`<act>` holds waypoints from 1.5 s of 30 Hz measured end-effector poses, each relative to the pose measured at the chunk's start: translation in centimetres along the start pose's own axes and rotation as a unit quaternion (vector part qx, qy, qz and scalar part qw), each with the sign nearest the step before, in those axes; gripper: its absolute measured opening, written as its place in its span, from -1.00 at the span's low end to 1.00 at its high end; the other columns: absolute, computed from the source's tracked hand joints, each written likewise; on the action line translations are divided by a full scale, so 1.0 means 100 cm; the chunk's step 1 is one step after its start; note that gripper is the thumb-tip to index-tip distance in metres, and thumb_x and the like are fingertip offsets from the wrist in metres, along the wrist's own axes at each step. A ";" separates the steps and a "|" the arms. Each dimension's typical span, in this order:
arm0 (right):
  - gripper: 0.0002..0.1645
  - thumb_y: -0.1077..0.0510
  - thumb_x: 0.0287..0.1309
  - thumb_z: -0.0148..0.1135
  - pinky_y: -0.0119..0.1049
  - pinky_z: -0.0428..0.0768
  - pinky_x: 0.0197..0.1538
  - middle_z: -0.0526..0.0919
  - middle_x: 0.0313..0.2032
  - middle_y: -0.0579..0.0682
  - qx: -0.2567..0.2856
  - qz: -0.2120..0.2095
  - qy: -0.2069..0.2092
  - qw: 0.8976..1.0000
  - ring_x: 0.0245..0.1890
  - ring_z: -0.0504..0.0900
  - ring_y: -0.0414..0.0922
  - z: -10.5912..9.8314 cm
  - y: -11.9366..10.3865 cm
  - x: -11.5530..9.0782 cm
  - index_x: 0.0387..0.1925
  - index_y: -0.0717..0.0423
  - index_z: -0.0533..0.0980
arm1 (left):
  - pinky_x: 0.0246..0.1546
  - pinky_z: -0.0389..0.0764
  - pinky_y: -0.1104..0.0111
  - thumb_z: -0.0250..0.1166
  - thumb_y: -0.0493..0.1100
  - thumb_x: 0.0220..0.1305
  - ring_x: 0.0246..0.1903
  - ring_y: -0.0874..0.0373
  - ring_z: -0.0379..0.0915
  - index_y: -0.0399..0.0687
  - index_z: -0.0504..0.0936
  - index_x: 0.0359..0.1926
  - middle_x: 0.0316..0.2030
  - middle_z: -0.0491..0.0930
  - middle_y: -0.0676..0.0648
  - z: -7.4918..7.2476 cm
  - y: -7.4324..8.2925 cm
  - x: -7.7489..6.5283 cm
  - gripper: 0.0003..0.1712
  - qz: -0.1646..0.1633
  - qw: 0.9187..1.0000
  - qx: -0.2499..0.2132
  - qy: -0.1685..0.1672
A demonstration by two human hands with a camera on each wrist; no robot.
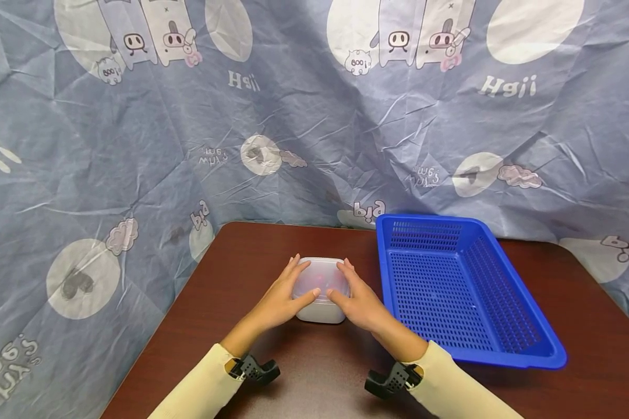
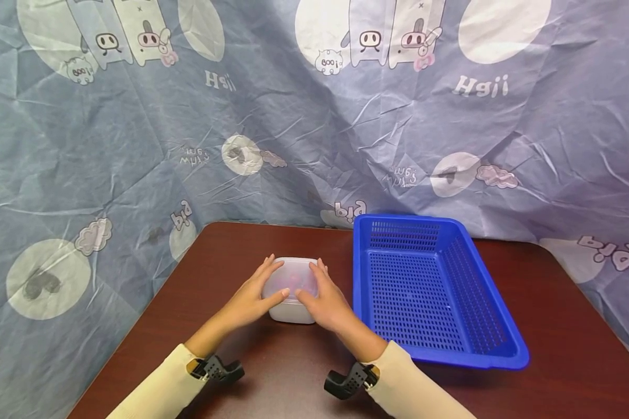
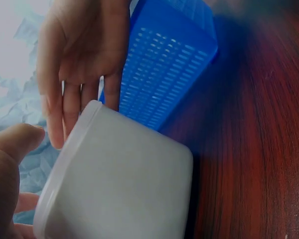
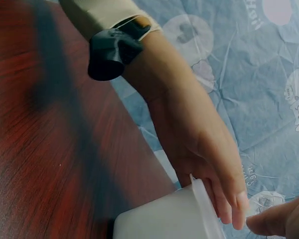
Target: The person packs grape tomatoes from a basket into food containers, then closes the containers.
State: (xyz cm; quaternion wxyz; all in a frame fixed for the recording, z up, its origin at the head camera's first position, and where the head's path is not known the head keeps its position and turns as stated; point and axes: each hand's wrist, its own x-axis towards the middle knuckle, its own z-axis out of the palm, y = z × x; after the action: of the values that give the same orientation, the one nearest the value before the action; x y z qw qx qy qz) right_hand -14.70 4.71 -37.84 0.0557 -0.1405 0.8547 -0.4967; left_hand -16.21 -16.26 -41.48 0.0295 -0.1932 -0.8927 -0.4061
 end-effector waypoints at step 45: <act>-0.19 0.22 0.31 0.11 0.09 0.01 0.39 -0.13 0.48 0.19 -0.047 -0.030 0.054 0.997 0.43 0.00 0.15 0.024 0.018 -0.011 0.43 0.40 -0.02 | 0.33 0.03 -0.11 0.17 0.23 0.31 0.47 -0.08 -0.39 -0.24 0.15 0.44 0.49 -0.23 -0.23 0.014 -0.001 0.000 -0.10 0.036 0.997 0.072 -0.009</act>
State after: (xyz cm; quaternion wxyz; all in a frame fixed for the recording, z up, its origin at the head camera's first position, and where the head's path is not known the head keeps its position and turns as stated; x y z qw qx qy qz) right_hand -13.47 3.85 -40.69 -0.0128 -0.1415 0.8744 -0.4639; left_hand -16.10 -15.28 -42.45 0.0501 -0.2257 -0.9124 -0.3379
